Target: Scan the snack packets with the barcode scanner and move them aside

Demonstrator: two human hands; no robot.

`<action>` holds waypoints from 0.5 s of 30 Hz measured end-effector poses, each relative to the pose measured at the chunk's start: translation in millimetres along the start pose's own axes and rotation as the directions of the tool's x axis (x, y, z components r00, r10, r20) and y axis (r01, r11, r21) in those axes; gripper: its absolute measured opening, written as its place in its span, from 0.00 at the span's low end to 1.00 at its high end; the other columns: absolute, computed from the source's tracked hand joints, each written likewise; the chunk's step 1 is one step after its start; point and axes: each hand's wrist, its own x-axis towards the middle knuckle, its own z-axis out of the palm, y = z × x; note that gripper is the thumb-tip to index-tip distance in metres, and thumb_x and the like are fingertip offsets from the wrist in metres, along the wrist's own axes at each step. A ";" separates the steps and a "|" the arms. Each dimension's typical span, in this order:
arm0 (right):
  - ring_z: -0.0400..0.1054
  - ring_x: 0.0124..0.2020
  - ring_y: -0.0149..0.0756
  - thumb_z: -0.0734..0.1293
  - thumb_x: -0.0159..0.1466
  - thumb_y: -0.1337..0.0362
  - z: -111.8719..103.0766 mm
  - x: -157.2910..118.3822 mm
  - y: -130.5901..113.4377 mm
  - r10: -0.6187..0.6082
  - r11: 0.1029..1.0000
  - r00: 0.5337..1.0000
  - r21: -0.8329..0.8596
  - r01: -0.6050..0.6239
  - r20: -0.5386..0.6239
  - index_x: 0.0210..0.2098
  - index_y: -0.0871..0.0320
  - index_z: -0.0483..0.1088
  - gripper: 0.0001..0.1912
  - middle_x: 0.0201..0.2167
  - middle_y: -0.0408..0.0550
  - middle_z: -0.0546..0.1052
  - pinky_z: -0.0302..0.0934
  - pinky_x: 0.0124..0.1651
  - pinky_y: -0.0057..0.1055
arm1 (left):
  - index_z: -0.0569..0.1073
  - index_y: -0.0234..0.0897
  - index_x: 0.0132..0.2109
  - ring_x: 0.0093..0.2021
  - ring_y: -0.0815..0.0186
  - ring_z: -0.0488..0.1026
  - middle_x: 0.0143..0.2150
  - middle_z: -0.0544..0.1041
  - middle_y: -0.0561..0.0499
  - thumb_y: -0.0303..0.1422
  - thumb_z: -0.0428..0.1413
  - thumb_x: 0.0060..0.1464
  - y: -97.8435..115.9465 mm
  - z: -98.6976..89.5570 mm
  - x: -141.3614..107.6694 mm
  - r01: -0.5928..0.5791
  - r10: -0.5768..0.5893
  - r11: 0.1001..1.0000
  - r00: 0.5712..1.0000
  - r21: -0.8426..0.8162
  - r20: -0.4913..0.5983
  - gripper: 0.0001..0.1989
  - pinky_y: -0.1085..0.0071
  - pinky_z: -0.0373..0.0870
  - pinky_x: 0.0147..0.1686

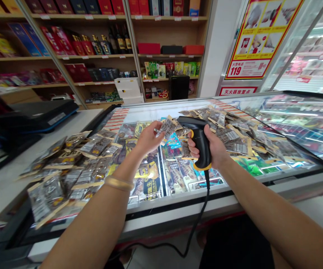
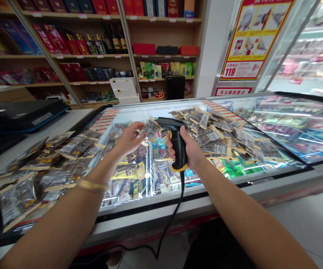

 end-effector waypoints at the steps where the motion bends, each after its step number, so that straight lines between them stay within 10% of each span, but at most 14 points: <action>1: 0.58 0.18 0.26 0.65 0.63 0.39 0.4 -0.1 -0.1 0.004 1.000 1.000 0.002 -0.004 -0.002 0.33 0.59 0.68 0.27 0.23 0.42 0.67 0.56 0.19 0.23 | 0.71 0.37 0.46 0.27 0.70 0.61 0.38 0.75 0.51 0.36 0.54 0.52 0.9 -0.4 -0.2 -0.001 0.001 1.000 1.000 0.000 0.007 0.14 0.71 0.61 0.30; 15: 0.56 0.19 0.27 0.64 0.65 0.40 4.5 -0.9 -0.4 -0.009 1.000 1.000 -0.017 0.009 -0.012 0.35 0.60 0.72 0.27 0.24 0.43 0.66 0.56 0.19 0.24 | 0.72 0.36 0.46 0.34 0.67 0.69 0.41 0.76 0.49 0.34 0.52 0.57 14.0 -7.5 1.1 0.071 -0.071 0.997 0.996 -0.002 -0.055 0.12 0.70 0.66 0.38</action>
